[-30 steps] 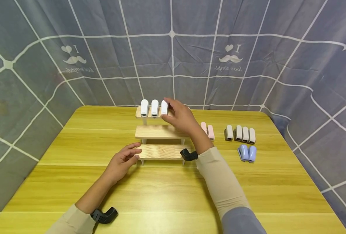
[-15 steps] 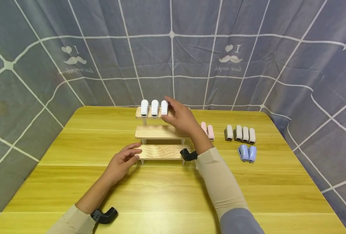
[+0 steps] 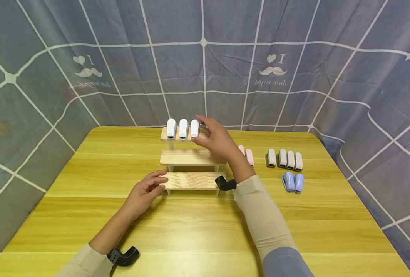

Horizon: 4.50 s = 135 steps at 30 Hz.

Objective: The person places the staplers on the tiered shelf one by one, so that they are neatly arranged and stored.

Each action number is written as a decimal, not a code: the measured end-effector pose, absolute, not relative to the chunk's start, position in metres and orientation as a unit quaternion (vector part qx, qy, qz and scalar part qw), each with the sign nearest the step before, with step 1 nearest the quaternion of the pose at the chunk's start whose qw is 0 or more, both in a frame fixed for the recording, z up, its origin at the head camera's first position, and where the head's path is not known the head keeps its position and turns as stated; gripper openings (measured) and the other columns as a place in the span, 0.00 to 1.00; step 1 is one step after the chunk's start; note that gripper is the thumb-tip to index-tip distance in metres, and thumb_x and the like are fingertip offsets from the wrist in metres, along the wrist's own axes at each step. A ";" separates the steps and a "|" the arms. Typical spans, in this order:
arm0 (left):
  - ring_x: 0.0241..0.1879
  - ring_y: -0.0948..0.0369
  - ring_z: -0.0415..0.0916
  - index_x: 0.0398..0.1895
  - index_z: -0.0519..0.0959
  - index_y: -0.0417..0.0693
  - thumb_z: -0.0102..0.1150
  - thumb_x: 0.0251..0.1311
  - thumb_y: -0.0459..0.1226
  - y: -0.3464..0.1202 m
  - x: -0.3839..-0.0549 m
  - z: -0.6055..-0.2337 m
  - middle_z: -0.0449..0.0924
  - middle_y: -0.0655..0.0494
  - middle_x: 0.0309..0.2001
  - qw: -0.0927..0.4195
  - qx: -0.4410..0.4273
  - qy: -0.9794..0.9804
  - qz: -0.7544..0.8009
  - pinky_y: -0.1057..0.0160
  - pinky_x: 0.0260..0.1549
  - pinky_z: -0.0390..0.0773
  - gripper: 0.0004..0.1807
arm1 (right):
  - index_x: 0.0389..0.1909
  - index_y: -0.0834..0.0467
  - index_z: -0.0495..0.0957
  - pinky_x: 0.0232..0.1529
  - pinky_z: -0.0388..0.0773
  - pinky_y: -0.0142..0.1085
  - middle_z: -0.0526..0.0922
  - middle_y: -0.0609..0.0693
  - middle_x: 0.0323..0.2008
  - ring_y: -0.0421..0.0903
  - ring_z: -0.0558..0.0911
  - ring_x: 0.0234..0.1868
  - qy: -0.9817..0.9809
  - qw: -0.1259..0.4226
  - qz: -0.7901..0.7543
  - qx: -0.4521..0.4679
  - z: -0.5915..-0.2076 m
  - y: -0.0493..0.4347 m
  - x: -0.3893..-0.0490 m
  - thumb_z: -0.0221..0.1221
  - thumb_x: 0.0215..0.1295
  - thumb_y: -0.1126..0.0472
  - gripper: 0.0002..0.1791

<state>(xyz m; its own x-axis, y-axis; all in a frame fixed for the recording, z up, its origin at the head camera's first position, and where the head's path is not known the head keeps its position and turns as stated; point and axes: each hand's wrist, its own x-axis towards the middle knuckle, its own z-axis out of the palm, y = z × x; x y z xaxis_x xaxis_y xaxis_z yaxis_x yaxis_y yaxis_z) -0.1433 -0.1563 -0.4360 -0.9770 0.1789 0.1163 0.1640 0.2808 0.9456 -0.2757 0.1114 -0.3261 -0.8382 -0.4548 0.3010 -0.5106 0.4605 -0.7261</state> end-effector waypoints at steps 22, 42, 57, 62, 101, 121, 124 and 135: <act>0.56 0.51 0.74 0.52 0.81 0.34 0.56 0.69 0.29 -0.148 -0.127 -0.405 0.70 0.47 0.67 0.012 0.104 0.803 0.587 0.64 0.49 0.74 0.12 | 0.62 0.63 0.75 0.58 0.70 0.50 0.77 0.58 0.59 0.52 0.74 0.61 -0.815 0.139 0.503 0.252 -0.335 0.172 -0.246 0.62 0.68 0.67 0.22; 0.56 0.52 0.74 0.54 0.80 0.34 0.55 0.70 0.30 -0.150 -0.127 -0.404 0.69 0.51 0.68 0.025 0.096 0.802 0.589 0.62 0.50 0.74 0.13 | 0.66 0.60 0.72 0.43 0.75 0.25 0.76 0.60 0.59 0.37 0.74 0.51 -0.883 0.108 0.419 0.183 -0.355 0.265 -0.194 0.60 0.70 0.65 0.24; 0.55 0.52 0.74 0.53 0.80 0.33 0.56 0.69 0.29 -0.149 -0.126 -0.400 0.69 0.48 0.67 0.019 0.101 0.803 0.587 0.63 0.48 0.74 0.13 | 0.63 0.62 0.73 0.45 0.69 0.22 0.78 0.62 0.55 0.23 0.70 0.48 -0.914 0.119 0.368 0.119 -0.377 0.314 -0.160 0.60 0.71 0.60 0.22; 0.56 0.51 0.74 0.53 0.80 0.33 0.56 0.69 0.29 -0.149 -0.128 -0.403 0.69 0.48 0.68 0.019 0.104 0.804 0.585 0.62 0.49 0.74 0.13 | 0.64 0.63 0.73 0.47 0.66 0.21 0.77 0.60 0.54 0.29 0.71 0.51 -0.923 0.116 0.354 0.094 -0.380 0.331 -0.155 0.61 0.71 0.58 0.24; 0.56 0.52 0.73 0.54 0.81 0.34 0.56 0.69 0.30 -0.150 -0.134 -0.414 0.69 0.49 0.68 0.017 0.100 0.806 0.584 0.63 0.49 0.74 0.13 | 0.73 0.74 0.50 0.38 0.67 0.15 0.59 0.77 0.66 0.75 0.67 0.60 -0.924 -0.041 0.377 0.036 -0.421 0.384 -0.160 0.59 0.72 0.56 0.41; 0.55 0.57 0.74 0.53 0.83 0.43 0.59 0.69 0.35 -0.157 -0.143 -0.436 0.71 0.60 0.66 0.006 0.113 0.798 0.592 0.63 0.49 0.74 0.12 | 0.72 0.74 0.49 0.51 0.77 0.41 0.63 0.78 0.61 0.76 0.68 0.60 -0.936 -0.047 0.345 0.054 -0.428 0.388 -0.159 0.59 0.71 0.64 0.38; 0.55 0.57 0.74 0.52 0.83 0.44 0.59 0.69 0.35 -0.157 -0.143 -0.435 0.71 0.60 0.66 0.005 0.113 0.798 0.592 0.63 0.49 0.74 0.12 | 0.73 0.74 0.48 0.54 0.72 0.55 0.64 0.78 0.61 0.76 0.68 0.60 -0.938 -0.046 0.339 0.055 -0.428 0.388 -0.159 0.59 0.71 0.64 0.39; 0.55 0.57 0.74 0.53 0.83 0.43 0.59 0.69 0.35 -0.156 -0.143 -0.436 0.71 0.60 0.66 0.005 0.113 0.799 0.591 0.63 0.48 0.74 0.12 | 0.72 0.74 0.49 0.53 0.72 0.56 0.64 0.79 0.61 0.76 0.68 0.60 -0.939 -0.044 0.337 0.057 -0.429 0.389 -0.159 0.58 0.72 0.63 0.38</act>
<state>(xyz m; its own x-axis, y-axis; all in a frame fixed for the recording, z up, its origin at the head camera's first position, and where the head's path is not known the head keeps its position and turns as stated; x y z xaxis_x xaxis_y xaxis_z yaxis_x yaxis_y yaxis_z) -0.1429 -0.1557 -0.4359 -0.9743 0.1870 0.1253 0.1744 0.2754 0.9454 -0.1588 0.3888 -0.4285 -0.9896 -0.1366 -0.0446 -0.0771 0.7667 -0.6374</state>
